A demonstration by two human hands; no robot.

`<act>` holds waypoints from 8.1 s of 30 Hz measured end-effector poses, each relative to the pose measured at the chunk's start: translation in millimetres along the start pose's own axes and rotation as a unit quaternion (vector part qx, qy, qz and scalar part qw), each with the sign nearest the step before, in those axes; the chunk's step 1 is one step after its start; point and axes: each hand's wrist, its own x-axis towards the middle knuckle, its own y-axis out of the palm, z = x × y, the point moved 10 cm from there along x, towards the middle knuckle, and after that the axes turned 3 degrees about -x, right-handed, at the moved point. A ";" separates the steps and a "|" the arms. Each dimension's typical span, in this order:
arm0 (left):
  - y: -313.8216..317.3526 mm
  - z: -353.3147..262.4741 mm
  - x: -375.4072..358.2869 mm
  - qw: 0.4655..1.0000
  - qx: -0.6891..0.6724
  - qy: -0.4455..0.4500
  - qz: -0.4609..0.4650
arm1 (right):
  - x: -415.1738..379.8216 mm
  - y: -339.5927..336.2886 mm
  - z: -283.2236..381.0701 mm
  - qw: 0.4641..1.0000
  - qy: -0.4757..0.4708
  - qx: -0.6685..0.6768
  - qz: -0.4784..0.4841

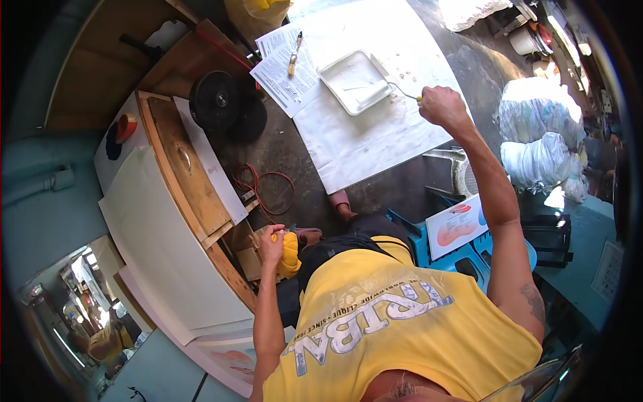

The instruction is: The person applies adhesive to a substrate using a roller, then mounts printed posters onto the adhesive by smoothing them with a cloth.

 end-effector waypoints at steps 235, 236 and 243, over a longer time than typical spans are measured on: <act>145.7 -137.7 51.7 0.953 0.182 0.166 0.178 | -24.7 102.3 -87.4 0.879 0.030 0.305 -0.367; 144.4 -135.6 50.4 0.953 0.183 0.165 0.177 | -17.0 111.6 -92.0 0.870 0.024 0.323 -0.372; 140.4 -119.1 41.7 0.955 0.185 0.139 0.187 | 2.9 142.3 -111.0 0.828 0.013 0.398 -0.396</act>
